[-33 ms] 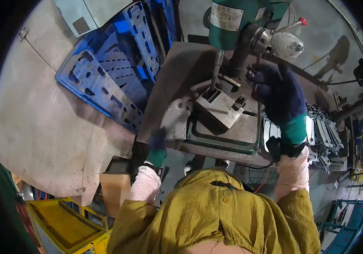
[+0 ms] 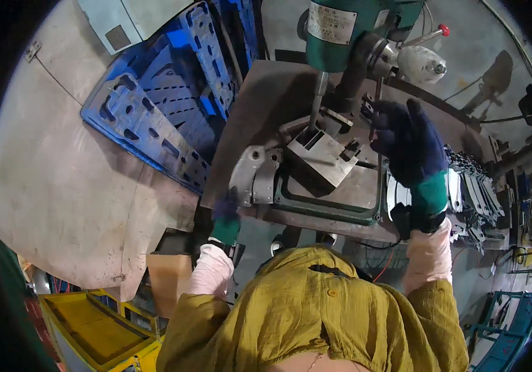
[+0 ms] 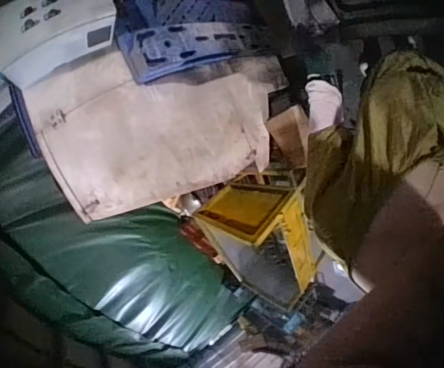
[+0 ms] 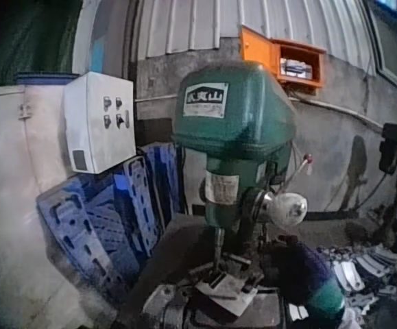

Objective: Operating a drill press to drill or process metal components secured in a jig.

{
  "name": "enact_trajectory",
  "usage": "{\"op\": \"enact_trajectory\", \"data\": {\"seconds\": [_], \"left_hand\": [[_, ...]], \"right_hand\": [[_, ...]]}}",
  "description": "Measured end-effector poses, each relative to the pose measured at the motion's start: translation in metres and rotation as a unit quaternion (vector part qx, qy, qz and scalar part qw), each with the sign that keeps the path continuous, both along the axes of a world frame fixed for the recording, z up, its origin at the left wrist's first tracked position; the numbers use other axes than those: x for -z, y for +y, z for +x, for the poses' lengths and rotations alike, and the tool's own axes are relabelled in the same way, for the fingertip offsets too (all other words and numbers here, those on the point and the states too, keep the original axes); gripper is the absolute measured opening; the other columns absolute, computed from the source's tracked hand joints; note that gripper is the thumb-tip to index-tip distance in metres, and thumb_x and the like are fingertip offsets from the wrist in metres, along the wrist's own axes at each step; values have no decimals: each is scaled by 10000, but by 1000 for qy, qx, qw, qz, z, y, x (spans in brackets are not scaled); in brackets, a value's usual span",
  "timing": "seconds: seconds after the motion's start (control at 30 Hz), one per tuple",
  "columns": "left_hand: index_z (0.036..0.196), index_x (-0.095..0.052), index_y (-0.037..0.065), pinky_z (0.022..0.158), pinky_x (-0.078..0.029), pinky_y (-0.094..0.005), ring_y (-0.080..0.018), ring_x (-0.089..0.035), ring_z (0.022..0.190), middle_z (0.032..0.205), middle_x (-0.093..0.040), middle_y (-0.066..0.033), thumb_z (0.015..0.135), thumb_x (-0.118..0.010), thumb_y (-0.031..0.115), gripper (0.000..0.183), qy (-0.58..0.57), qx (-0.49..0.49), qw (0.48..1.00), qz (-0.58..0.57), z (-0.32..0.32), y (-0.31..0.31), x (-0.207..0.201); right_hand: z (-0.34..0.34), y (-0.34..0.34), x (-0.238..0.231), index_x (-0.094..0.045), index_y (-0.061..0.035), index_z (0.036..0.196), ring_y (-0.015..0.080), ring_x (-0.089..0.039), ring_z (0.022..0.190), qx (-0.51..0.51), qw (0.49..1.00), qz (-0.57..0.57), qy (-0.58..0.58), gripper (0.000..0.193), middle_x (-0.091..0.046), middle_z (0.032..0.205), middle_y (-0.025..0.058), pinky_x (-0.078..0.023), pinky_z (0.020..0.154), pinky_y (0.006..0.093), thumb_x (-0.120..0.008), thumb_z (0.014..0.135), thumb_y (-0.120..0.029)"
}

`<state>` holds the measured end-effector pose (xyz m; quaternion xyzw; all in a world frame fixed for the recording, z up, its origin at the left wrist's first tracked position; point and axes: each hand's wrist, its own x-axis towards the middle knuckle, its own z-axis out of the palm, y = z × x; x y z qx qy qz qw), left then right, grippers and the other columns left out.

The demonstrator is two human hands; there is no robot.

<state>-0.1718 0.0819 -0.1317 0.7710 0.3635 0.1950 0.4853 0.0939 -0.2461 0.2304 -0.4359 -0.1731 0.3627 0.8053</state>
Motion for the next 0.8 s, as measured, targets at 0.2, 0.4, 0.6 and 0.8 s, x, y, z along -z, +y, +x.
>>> {"op": "enact_trajectory", "data": {"seconds": [0.2, 0.4, 0.6, 0.8], "left_hand": [[1306, -571, 81, 800, -526, -392, -298, -643, 973, 1150, -660, -146, 873, -639, 130, 442, -65, -46, 990, -117, 12, 5, -12], [1333, -548, 55, 865, -492, -408, -347, -613, 1058, 1226, -628, -191, 887, -641, 138, 463, 53, 21, 978, 200, 8, 10, 24], [1420, -422, -4, 1057, -357, -393, -303, -452, 1312, 1430, -475, -184, 968, -567, 303, 566, 61, -55, 995, 65, 54, 0, 26], [1284, -557, 5, 943, -434, -394, -259, -558, 1119, 1265, -586, -149, 973, -561, 278, 414, 82, 6, 997, 15, 65, 11, 76]], "right_hand": [[8, -49, 71, -535, 28, 1260, 175, -562, 791, 77, 988, 52, 123, 522, -616, 980, 91, -473, 763, 331, -479, 1005, -424], [5, -109, 109, -538, 27, 1255, 142, -511, 774, 136, 976, 83, 151, 506, -601, 959, 63, -433, 734, 293, -472, 1012, -411], [-12, -184, 150, -566, -8, 1232, 146, -550, 781, 309, 945, -10, 111, 475, -631, 950, 42, -447, 733, 298, -473, 1010, -417], [-25, -251, 171, -616, -27, 1136, 202, -592, 755, 418, 898, -31, 135, 396, -641, 898, 69, -501, 739, 357, -539, 983, -384]]}}
